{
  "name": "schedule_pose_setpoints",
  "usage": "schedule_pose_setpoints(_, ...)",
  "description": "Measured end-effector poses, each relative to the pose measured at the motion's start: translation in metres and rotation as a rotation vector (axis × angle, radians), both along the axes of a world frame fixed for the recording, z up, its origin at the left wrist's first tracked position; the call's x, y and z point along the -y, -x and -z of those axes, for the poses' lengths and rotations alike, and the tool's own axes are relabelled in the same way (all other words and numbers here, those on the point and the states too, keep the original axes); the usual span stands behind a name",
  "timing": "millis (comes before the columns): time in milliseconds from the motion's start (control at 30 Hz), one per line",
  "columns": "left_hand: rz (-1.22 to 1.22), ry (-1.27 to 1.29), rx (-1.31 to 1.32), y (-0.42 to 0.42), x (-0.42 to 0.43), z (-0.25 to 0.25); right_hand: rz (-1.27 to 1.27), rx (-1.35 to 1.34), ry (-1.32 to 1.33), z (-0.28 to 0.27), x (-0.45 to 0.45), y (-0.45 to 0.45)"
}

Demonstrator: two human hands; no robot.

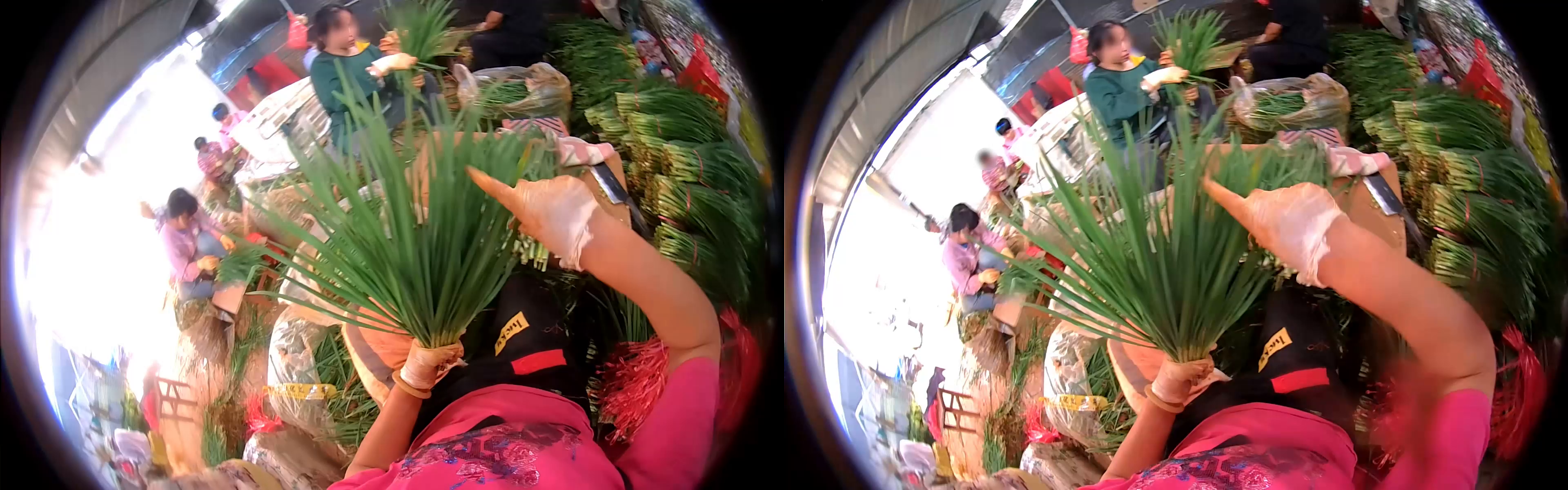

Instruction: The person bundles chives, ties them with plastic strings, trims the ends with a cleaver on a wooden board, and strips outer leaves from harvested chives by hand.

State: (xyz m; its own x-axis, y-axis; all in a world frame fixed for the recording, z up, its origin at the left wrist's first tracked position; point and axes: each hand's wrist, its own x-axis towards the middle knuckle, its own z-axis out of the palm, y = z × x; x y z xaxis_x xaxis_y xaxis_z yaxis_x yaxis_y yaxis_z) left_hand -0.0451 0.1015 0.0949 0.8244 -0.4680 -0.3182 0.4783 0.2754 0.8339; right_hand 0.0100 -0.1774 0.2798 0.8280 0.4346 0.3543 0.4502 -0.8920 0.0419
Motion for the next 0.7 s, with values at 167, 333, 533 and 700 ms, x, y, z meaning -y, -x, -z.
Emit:
schedule_pose_setpoints(167,-0.102,0.052,0.235,-0.001,-0.017,-0.001,-0.474,0.014,-0.405,-0.006,-0.023,0.004)
schedule_pose_setpoints(333,-0.249,0.123,0.181,-0.011,-0.043,-0.012,-0.344,0.257,-1.489,-0.031,0.004,0.032)
schedule_pose_setpoints(533,-0.414,0.537,0.105,-0.026,-0.105,0.022,-0.623,-0.519,-0.213,0.012,-0.047,0.045)
schedule_pose_setpoints(700,-0.404,1.076,-0.075,-0.041,-0.110,-0.014,0.017,-1.142,0.389,0.096,-0.060,0.085)
